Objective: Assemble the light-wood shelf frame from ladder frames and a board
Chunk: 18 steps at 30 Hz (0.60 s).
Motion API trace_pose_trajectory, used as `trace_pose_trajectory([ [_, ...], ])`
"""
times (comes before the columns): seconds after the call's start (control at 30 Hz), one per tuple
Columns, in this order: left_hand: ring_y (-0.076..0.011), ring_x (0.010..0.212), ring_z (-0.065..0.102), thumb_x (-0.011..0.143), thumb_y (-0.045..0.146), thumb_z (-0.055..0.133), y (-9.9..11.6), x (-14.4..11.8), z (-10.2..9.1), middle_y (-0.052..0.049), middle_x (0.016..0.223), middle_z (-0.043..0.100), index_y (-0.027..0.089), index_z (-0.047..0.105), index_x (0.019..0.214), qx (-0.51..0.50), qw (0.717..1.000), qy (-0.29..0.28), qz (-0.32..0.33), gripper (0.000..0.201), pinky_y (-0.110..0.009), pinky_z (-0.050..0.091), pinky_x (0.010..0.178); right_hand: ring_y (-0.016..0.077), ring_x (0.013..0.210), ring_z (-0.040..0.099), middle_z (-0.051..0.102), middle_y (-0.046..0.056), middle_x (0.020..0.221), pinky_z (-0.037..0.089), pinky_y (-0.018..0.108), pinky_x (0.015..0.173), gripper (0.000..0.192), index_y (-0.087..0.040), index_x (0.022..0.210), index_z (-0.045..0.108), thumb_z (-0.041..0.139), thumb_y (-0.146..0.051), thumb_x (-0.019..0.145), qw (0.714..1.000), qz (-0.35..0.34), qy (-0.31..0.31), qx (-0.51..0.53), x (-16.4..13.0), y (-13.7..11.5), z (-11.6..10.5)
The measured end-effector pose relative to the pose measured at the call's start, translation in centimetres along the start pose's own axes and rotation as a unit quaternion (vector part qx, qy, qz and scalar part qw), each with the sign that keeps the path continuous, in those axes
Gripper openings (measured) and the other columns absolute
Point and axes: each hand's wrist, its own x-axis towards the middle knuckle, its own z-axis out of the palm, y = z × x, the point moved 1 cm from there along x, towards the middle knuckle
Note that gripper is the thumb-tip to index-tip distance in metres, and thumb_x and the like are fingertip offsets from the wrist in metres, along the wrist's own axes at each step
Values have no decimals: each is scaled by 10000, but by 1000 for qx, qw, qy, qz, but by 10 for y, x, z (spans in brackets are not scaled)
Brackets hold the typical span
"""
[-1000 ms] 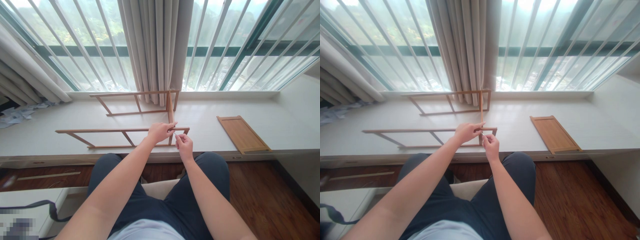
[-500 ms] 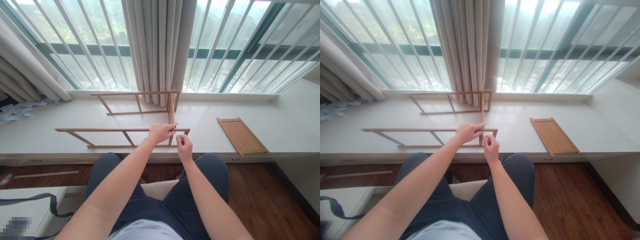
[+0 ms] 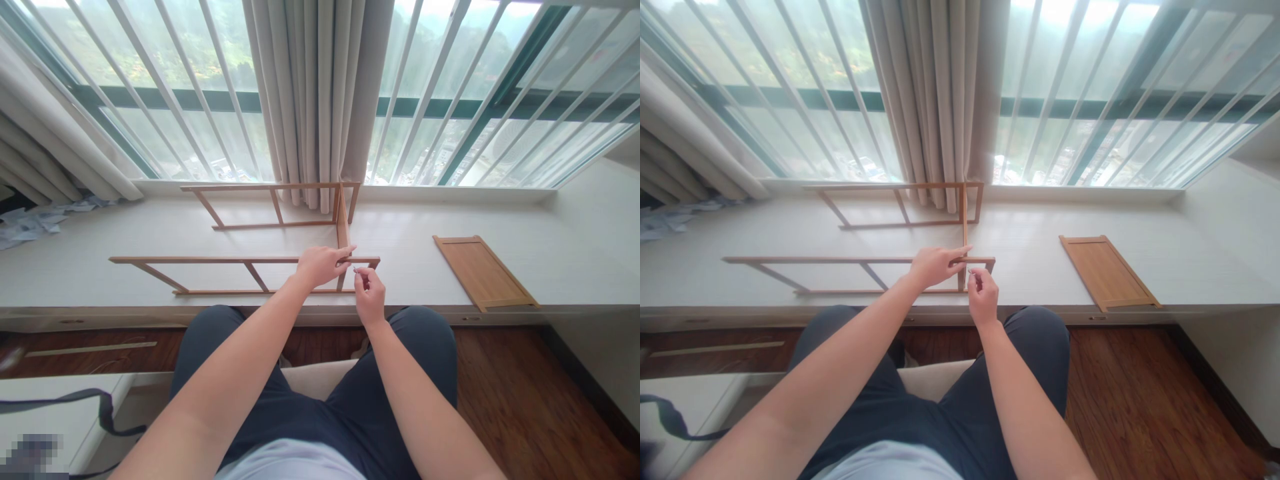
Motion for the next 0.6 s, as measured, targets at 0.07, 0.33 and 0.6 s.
trace_pose_trajectory([
  [0.07, -241, 887, 717, 956, 538, 487, 0, 0, 0, 2, 986, 781, 473, 472, 1480, 0, 1000, 1, -3, 528, -304, 464, 736, 166, 712, 620, 707, 37, 861, 492, 283, 658, 236, -199, 1005, 692, 548, -376, 948, 1000, 11, -9, 10, 1, 0, 1],
  [0.33, -240, 887, 719, 948, 525, 498, 1, -1, -1, -1, 980, 781, 472, 479, 1476, -1, 1000, -3, -5, 531, -304, 470, 743, 168, 659, 656, 722, 30, 769, 503, 273, 597, 315, -189, 1133, 657, 568, -434, 955, 996, 50, -44, 54, 0, -1, 3],
  [0.6, -243, 893, 720, 952, 518, 499, 2, -1, -2, -3, 984, 783, 470, 479, 1477, -4, 1000, -4, -8, 528, -307, 471, 757, 164, 687, 658, 745, 49, 874, 536, 284, 602, 292, -210, 1139, 665, 561, -420, 964, 993, 32, -65, 97, -2, -2, 3],
])
